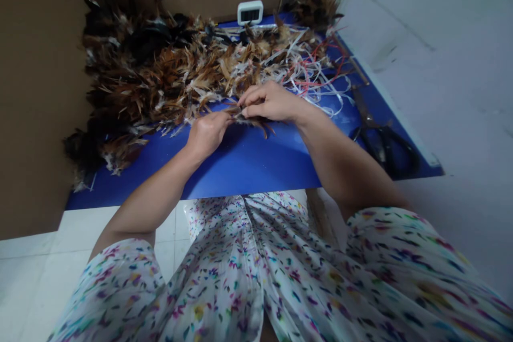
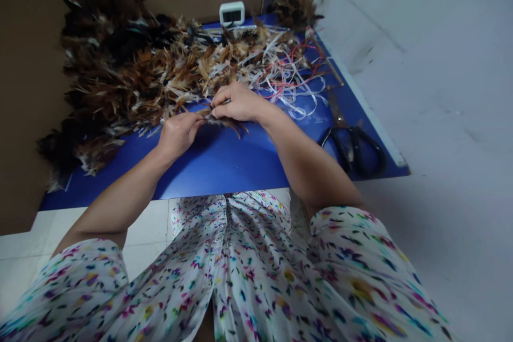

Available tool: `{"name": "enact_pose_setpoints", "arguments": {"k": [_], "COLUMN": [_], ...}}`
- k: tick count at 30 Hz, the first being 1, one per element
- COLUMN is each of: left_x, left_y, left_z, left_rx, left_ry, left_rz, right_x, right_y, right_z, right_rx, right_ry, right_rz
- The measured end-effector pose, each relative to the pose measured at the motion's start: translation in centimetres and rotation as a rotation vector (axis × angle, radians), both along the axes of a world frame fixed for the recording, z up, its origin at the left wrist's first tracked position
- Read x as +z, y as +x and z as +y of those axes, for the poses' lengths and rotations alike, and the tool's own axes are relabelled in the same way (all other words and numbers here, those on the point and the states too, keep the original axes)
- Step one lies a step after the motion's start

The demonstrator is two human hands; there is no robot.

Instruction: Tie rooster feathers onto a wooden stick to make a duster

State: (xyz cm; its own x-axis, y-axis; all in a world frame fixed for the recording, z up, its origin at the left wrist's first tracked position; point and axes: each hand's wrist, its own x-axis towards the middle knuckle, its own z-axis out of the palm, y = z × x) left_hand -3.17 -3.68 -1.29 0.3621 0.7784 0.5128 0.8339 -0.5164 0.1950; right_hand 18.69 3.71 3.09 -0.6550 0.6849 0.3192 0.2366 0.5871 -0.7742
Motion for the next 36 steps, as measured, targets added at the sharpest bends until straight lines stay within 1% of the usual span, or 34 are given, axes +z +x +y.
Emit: {"name": "enact_pose_setpoints", "arguments": {"k": [5,12,17,20,23,27,29,36], "left_x": [0.1,0.1,0.1,0.2,0.3,0.3,0.3,0.5], "left_y": [0.0,0.0,0.0,0.1,0.1,0.1,0.1,0.1], "left_z": [0.0,0.0,0.0,0.0,-0.1,-0.1,0.0,-0.1], "left_rx": [-0.001,0.004,-0.01,-0.015,-0.038,-0.065,-0.066,-0.067], "left_ry": [0.013,0.008,0.006,0.005,0.015,0.027,0.031,0.012], "left_rz": [0.032,-0.002,-0.013,-0.016,-0.01,0.012,0.023,0.024], "right_x": [0.1,0.1,0.0,-0.2,-0.4,0.0,0.2,0.7], "right_y": [-0.1,0.1,0.0,0.0,0.1,0.1,0.1,0.0], "right_z": [-0.1,0.0,0.1,0.1,0.1,0.0,-0.1,-0.7], "right_rx": [0.001,0.04,0.043,0.001,-0.066,-0.008,-0.014,-0.02], "right_ry": [-0.056,-0.081,-0.098,-0.107,-0.09,-0.036,-0.014,0.016], "right_rz": [0.001,-0.016,-0.002,-0.013,-0.016,-0.116,-0.158,-0.173]}}
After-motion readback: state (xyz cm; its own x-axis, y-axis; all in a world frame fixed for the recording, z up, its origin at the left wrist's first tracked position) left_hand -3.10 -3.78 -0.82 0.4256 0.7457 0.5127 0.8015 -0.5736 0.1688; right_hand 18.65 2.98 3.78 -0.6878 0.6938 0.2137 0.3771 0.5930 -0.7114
